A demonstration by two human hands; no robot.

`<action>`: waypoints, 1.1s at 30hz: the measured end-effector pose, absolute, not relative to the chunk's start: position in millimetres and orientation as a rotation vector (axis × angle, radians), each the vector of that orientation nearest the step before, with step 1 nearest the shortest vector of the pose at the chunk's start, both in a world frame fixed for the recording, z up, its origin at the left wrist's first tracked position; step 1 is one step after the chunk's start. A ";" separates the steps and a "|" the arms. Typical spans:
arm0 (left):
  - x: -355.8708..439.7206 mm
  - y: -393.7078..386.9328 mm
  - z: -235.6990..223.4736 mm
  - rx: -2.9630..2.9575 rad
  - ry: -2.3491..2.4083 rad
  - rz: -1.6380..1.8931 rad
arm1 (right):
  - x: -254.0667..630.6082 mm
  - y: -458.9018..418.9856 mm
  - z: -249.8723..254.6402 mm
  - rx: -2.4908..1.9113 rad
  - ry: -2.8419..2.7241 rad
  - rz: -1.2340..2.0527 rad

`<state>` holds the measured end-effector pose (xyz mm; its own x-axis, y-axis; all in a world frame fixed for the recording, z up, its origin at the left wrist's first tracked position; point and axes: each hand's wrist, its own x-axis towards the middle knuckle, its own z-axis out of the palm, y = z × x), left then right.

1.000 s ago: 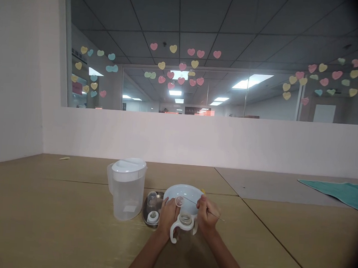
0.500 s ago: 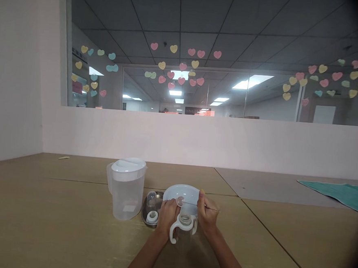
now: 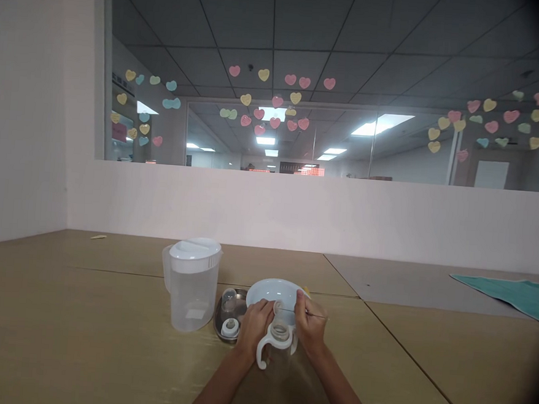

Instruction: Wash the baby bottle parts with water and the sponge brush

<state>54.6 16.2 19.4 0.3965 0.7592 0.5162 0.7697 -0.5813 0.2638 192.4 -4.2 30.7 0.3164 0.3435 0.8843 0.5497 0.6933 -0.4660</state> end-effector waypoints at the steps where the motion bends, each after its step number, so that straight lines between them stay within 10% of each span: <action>1: 54.7 15.6 19.4 -2.617 -1.442 -0.946 | 192.3 -3.3 30.6 -0.869 -1.294 -0.123; 33: 58.4 5.1 26.6 -2.774 -1.506 -1.073 | 202.0 -6.4 52.7 -0.739 -1.622 0.600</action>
<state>58.4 5.1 26.6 0.3903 0.8063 0.4444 0.6833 -0.5772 0.4472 202.0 -6.4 52.7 -0.1033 0.7459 0.6579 0.1384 0.6658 -0.7331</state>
